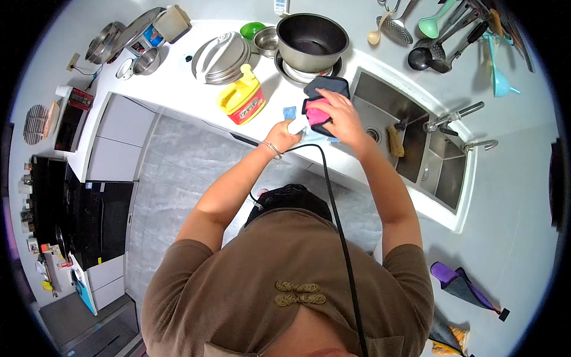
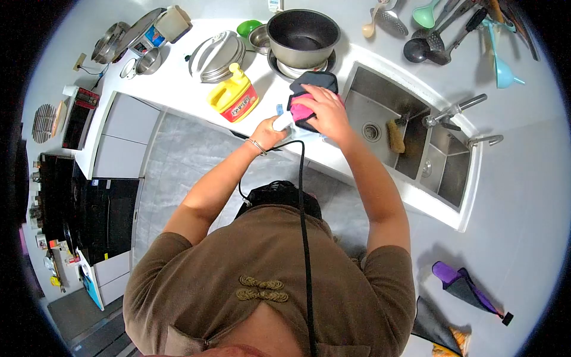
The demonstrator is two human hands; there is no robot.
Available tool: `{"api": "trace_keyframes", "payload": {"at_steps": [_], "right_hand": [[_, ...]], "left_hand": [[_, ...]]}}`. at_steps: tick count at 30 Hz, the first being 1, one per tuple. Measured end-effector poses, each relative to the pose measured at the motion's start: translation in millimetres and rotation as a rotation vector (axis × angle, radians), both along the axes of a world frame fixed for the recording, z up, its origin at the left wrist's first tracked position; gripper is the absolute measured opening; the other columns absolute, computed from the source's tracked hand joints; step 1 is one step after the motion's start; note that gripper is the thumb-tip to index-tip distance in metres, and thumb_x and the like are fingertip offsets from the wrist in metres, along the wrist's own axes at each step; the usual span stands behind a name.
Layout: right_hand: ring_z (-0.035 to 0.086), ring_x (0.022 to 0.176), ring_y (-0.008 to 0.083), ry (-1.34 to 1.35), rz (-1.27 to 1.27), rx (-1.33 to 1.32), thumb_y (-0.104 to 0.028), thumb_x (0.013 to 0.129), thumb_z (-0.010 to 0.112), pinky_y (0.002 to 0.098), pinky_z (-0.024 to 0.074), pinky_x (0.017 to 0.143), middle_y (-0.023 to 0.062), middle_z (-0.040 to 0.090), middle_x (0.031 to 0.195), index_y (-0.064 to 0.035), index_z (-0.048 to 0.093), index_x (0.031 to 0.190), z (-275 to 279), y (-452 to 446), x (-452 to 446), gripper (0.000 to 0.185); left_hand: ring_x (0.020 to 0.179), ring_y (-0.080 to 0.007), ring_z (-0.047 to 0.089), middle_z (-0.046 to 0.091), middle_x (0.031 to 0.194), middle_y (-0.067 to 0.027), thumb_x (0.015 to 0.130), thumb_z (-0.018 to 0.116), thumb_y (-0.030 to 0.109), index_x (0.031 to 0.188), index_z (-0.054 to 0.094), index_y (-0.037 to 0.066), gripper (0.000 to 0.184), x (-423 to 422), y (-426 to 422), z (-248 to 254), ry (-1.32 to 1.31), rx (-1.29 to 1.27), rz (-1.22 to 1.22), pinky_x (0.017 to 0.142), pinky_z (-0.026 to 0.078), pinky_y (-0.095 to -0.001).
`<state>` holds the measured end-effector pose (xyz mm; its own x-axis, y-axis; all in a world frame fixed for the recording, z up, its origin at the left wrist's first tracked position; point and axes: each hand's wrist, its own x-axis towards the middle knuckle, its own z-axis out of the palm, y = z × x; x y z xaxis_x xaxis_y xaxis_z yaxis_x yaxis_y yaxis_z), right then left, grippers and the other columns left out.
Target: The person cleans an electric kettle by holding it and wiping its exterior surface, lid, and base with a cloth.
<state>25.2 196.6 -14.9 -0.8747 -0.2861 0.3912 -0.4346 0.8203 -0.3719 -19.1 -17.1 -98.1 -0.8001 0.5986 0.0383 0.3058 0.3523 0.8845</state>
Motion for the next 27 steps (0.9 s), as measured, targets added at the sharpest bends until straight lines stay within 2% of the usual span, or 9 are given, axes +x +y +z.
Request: {"api": "trace_keyframes", "payload": {"at_steps": [3,5,7,9,11,12,14,18,27], "right_hand": [[0.048,0.123,0.0345,0.082,-0.219,-0.049,-0.008,0.067,0.071,0.0444,0.036,0.104,0.0135,0.051,0.135,-0.0184,0.065,0.113,-9,-2,-15,0.047],[0.048,0.122,0.0349,0.098,-0.286,-0.056,-0.009,0.07,0.071,0.0441,0.0364,0.104,0.0135,0.051,0.134,-0.0188,0.064,0.113,-15,-11,-23,0.045],[0.048,0.121,0.0353,0.109,-0.351,-0.014,-0.012,0.069,0.071,0.0444,0.0368,0.103,0.0138,0.051,0.134,-0.019,0.065,0.112,-16,-25,-28,0.044],[0.047,0.124,0.0344,0.123,-0.262,-0.019,-0.012,0.069,0.072,0.0448,0.0353,0.104,0.0147,0.05,0.134,-0.0183,0.065,0.112,-15,-36,-26,0.045],[0.045,0.126,0.0341,0.107,-0.168,-0.045,-0.011,0.067,0.073,0.0451,0.0338,0.106,0.0144,0.049,0.136,-0.0182,0.064,0.113,-16,-41,-20,0.047],[0.044,0.127,0.0331,0.069,-0.12,-0.053,-0.01,0.065,0.073,0.0449,0.0332,0.106,0.0124,0.049,0.138,-0.0189,0.064,0.114,-11,-42,-13,0.05],[0.045,0.128,0.0313,0.024,-0.034,-0.084,-0.008,0.064,0.071,0.0444,0.033,0.107,0.011,0.049,0.138,-0.02,0.066,0.112,-6,-36,-2,0.05],[0.046,0.127,0.031,-0.044,0.044,-0.047,-0.007,0.063,0.071,0.044,0.0344,0.106,0.0104,0.049,0.138,-0.0195,0.066,0.113,0,-11,8,0.051],[0.048,0.122,0.0339,0.123,-0.387,-0.003,-0.011,0.068,0.072,0.0452,0.0357,0.104,0.0159,0.051,0.133,-0.0179,0.065,0.111,-16,-30,-31,0.044]], "left_hand": [[0.078,-0.0232,0.066,0.068,0.086,-0.0152,0.077,0.068,0.018,0.102,0.064,0.0,0.03,3,1,4,-0.005,-0.007,0.022,0.076,0.051,-0.0329],[0.078,-0.0306,0.067,0.068,0.084,-0.0186,0.077,0.068,0.019,0.096,0.066,0.002,0.026,5,2,4,-0.003,0.029,0.071,0.072,0.053,-0.0348],[0.078,-0.0259,0.067,0.068,0.085,-0.0168,0.077,0.068,0.018,0.101,0.065,0.001,0.029,2,0,3,-0.027,-0.001,0.057,0.074,0.052,-0.0333],[0.077,-0.0213,0.066,0.069,0.086,-0.015,0.077,0.068,0.017,0.106,0.064,0.0,0.033,1,-1,0,-0.048,-0.029,0.039,0.076,0.051,-0.0319],[0.079,-0.0292,0.068,0.069,0.085,-0.0186,0.075,0.069,0.016,0.099,0.065,0.0,0.029,2,-1,-3,-0.058,0.071,0.06,0.074,0.052,-0.0343],[0.079,-0.0292,0.068,0.069,0.085,-0.0186,0.075,0.069,0.016,0.099,0.065,0.0,0.029,2,-1,-4,-0.055,0.071,0.059,0.074,0.052,-0.0343],[0.078,-0.0217,0.066,0.068,0.086,-0.0166,0.074,0.069,0.014,0.106,0.064,0.0,0.035,3,-3,-7,0.051,0.056,0.033,0.077,0.051,-0.0317],[0.079,-0.0234,0.067,0.069,0.087,-0.0159,0.075,0.068,0.016,0.102,0.064,0.0,0.031,4,-1,-2,-0.029,-0.005,0.031,0.076,0.051,-0.0326],[0.075,-0.021,0.065,0.068,0.084,-0.0136,0.077,0.069,0.02,0.1,0.065,0.0,0.031,3,0,4,-0.016,-0.028,0.067,0.074,0.051,-0.0328]]}}
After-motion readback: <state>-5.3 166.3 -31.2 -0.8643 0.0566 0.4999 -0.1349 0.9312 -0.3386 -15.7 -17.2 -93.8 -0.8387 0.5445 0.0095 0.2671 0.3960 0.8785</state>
